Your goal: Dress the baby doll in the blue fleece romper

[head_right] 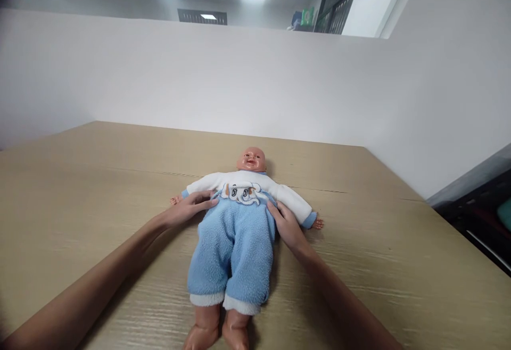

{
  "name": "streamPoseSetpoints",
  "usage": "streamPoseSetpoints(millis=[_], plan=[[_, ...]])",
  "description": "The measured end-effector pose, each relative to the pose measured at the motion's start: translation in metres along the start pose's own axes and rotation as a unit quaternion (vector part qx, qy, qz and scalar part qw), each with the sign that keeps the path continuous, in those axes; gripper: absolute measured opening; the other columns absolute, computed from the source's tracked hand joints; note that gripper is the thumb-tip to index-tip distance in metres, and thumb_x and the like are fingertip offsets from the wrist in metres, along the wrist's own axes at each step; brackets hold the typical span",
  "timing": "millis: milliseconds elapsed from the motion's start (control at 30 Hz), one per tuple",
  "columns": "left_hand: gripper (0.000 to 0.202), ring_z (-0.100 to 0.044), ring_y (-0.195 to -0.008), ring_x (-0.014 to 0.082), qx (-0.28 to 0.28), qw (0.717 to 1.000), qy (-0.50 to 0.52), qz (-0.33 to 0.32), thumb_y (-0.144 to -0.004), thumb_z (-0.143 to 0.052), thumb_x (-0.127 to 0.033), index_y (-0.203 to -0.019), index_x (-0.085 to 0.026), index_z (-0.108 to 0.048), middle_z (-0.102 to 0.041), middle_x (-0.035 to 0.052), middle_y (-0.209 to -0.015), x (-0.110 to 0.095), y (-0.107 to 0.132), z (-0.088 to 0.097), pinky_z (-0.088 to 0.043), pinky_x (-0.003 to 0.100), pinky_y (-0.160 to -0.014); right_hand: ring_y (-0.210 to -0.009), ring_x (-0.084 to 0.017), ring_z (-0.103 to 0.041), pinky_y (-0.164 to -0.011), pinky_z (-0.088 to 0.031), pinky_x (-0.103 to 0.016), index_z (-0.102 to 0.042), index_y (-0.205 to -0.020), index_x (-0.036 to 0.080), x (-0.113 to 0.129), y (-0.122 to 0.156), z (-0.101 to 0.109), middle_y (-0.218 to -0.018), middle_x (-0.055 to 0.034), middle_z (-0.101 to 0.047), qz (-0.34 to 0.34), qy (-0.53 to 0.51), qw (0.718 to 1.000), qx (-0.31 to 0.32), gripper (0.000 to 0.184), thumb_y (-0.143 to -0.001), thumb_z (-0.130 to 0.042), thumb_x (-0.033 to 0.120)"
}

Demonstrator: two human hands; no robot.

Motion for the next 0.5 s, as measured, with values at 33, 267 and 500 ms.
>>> streamPoseSetpoints(millis=[33,267,500], plan=[[0.039,-0.055,-0.088,0.0194,0.014,1.000,0.025,0.011,-0.100,-0.064,-0.057,-0.090,-0.020,-0.067,-0.062,0.0012,-0.092,0.007,0.005,-0.002,-0.044,0.031,-0.082,-0.130,-0.030,-0.061,-0.125,-0.036,-0.042,-0.079,-0.106,0.026,-0.005,0.004,-0.001,-0.124,-0.0044,-0.077,-0.016,-0.044,0.999,0.000,0.039,-0.089,-0.075,0.061],[0.044,-0.064,-0.120,0.0271,-0.071,0.946,0.308,0.078,-0.096,-0.073,-0.054,-0.129,-0.026,-0.070,-0.074,0.0076,-0.125,0.044,0.005,-0.016,-0.046,0.038,-0.106,-0.146,-0.029,-0.054,-0.133,-0.031,-0.045,-0.077,-0.118,0.031,-0.019,0.010,-0.026,-0.137,-0.0001,-0.075,-0.124,-0.309,0.943,-0.007,0.040,-0.083,-0.084,0.050],[0.040,-0.061,-0.114,0.0271,-0.072,0.979,0.176,0.072,-0.096,-0.070,-0.058,-0.118,-0.024,-0.071,-0.071,0.0053,-0.116,0.040,0.007,-0.004,-0.047,0.038,-0.103,-0.150,-0.031,-0.049,-0.135,-0.023,-0.049,-0.079,-0.117,0.029,-0.006,0.007,-0.010,-0.141,-0.0023,-0.073,-0.065,-0.174,0.979,0.079,0.040,-0.085,-0.079,0.053]])
Point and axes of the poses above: each hand's wrist, its own y-axis away from the middle knuckle, its own z-axis out of the back of the hand, x = y × z, the point moved 9 cm from there along -y, towards the middle knuckle
